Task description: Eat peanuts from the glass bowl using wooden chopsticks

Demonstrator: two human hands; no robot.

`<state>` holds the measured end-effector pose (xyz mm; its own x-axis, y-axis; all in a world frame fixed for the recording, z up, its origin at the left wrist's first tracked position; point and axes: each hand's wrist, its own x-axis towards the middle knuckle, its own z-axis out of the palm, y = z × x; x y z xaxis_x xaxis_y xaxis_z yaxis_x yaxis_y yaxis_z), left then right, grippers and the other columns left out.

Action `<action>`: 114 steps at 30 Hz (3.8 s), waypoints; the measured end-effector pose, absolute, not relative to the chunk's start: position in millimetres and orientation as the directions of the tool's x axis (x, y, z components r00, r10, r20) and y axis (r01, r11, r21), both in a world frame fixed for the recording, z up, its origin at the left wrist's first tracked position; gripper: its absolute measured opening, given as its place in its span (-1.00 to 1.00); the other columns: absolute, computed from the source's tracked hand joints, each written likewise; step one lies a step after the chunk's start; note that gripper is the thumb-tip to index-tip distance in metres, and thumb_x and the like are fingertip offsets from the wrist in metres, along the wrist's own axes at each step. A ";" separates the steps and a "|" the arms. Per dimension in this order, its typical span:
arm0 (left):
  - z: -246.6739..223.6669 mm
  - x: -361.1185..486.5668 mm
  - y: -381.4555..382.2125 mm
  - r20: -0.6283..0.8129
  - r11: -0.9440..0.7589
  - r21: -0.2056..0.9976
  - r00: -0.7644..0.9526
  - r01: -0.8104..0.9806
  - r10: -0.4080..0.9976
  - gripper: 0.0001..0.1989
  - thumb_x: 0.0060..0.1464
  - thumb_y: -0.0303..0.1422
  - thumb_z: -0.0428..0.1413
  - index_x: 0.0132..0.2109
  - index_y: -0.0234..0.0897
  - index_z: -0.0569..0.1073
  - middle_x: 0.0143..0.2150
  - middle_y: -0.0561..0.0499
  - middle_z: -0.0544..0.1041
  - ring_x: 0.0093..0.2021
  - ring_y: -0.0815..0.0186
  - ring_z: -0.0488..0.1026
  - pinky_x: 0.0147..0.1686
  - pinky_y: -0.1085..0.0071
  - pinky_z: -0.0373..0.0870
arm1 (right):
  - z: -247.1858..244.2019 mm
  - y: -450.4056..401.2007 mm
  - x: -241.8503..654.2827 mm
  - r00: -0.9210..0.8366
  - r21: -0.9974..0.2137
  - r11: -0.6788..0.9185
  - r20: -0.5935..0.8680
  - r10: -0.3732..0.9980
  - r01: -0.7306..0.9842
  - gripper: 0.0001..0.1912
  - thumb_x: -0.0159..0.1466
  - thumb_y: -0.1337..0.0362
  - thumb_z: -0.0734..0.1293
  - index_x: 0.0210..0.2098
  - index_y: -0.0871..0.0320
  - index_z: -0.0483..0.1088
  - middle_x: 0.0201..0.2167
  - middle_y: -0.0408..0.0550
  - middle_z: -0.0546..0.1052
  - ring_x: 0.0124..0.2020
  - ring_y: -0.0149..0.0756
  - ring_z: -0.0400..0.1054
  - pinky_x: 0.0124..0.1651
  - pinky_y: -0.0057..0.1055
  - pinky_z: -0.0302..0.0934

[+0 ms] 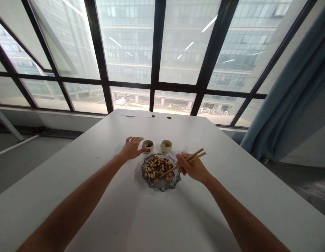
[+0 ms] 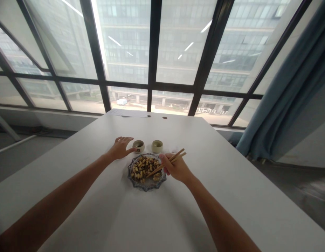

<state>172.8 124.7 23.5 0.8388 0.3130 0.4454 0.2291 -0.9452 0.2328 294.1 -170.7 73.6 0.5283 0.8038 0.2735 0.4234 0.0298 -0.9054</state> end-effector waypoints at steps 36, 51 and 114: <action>-35.8 106.0 146.2 0.403 -0.696 0.665 0.655 0.271 0.640 -0.17 -0.05 0.02 0.19 0.29 -0.32 0.24 -0.09 -0.14 0.52 -0.12 0.14 0.51 -0.03 0.19 0.42 | 34.5 -190.9 290.7 0.554 -0.777 0.040 0.483 0.679 0.628 -0.56 0.31 -0.01 0.30 -0.56 0.15 0.43 -0.67 -0.08 0.50 -0.66 -0.36 0.37 -0.57 -0.46 0.27; -36.3 105.7 146.2 0.408 -0.707 0.655 0.663 0.267 0.628 -0.19 -0.03 0.02 0.19 0.28 -0.31 0.25 -0.10 -0.13 0.52 -0.15 0.17 0.51 -0.05 0.21 0.43 | 27.2 -186.8 286.6 0.517 -0.715 0.026 0.530 0.672 0.699 -0.59 0.34 0.02 0.26 -0.50 0.14 0.44 -0.59 -0.08 0.52 -0.58 -0.33 0.39 -0.51 -0.43 0.25; -35.0 105.8 144.9 0.392 -0.696 0.667 0.669 0.266 0.632 -0.20 -0.02 0.01 0.18 0.28 -0.32 0.24 -0.11 -0.14 0.52 -0.16 0.16 0.51 -0.07 0.21 0.43 | 16.9 -183.0 284.4 0.589 -0.765 0.004 0.500 0.635 0.645 -0.54 0.34 -0.09 0.23 -0.51 0.11 0.38 -0.62 -0.08 0.53 -0.62 -0.33 0.41 -0.51 -0.43 0.31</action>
